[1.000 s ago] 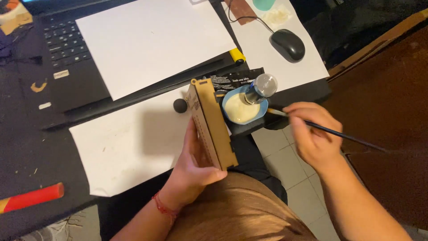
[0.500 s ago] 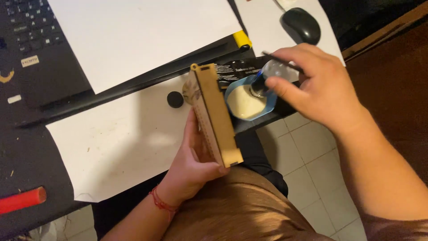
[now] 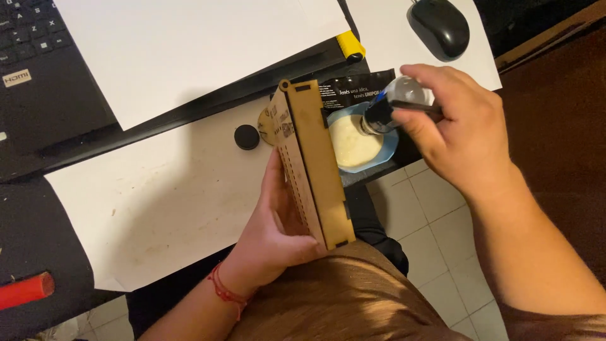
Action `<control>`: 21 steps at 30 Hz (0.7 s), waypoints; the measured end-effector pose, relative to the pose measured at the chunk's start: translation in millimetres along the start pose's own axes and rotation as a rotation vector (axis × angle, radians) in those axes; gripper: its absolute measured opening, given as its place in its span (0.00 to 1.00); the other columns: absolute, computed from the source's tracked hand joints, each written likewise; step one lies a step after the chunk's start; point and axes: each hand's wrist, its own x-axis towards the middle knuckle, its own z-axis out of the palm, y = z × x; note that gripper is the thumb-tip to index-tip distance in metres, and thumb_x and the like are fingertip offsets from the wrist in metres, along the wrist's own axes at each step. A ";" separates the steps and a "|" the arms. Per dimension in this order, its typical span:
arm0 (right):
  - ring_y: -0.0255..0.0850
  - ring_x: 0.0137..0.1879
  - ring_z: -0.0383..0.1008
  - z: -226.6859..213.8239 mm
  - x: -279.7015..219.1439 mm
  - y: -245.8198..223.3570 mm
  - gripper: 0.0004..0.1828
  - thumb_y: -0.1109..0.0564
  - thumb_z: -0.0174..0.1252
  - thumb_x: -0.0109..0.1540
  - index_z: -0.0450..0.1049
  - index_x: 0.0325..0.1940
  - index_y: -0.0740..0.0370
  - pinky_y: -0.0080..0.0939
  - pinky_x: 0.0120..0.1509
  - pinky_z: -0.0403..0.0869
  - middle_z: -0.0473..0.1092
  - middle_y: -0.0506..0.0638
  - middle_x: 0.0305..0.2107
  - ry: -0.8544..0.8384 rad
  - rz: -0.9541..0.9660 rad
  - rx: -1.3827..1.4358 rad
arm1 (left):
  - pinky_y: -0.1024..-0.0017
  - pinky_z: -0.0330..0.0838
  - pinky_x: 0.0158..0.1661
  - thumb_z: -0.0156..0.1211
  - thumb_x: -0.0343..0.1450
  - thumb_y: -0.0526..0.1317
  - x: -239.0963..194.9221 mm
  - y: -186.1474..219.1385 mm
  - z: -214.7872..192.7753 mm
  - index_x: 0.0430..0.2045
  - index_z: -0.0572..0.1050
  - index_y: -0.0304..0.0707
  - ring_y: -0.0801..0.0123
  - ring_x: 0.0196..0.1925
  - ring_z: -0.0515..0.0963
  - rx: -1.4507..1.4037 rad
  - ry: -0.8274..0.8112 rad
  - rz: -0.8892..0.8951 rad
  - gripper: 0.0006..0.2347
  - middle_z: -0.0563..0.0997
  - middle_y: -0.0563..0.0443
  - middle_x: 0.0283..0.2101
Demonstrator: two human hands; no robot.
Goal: The person paints a small wooden box with a brush, repeatedly dipping the brush into a small container of white paint. They rotate the box to cover multiple sides and edges, then briefly inspect the painted surface before continuing.
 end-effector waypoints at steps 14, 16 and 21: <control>0.37 0.26 0.67 1.0 -9.6 26.4 0.29 0.42 0.43 0.76 0.70 0.61 0.72 0.31 0.24 0.63 0.67 0.54 0.36 0.212 0.367 0.413 | 0.60 0.75 0.53 0.70 0.59 0.36 0.1 3.3 4.1 0.72 0.35 0.49 0.61 0.61 0.67 0.057 0.004 -0.006 0.50 0.57 0.47 0.68; 0.36 0.26 0.66 -6.0 -8.6 17.4 0.33 0.38 0.44 0.74 0.70 0.62 0.73 0.30 0.25 0.62 0.65 0.52 0.33 0.224 0.377 0.406 | 0.59 0.75 0.54 0.69 0.60 0.36 0.6 5.1 5.2 0.72 0.35 0.47 0.60 0.60 0.68 0.052 0.003 -0.005 0.50 0.58 0.45 0.66; 0.49 0.52 0.70 -23.3 -13.4 0.2 0.19 0.66 0.47 0.73 0.72 0.66 0.79 0.46 0.60 0.68 0.71 0.62 0.48 0.154 0.160 0.179 | 0.58 0.73 0.55 0.71 0.60 0.35 -2.7 -1.0 -1.1 0.72 0.32 0.49 0.59 0.62 0.66 0.027 0.021 0.001 0.52 0.54 0.45 0.70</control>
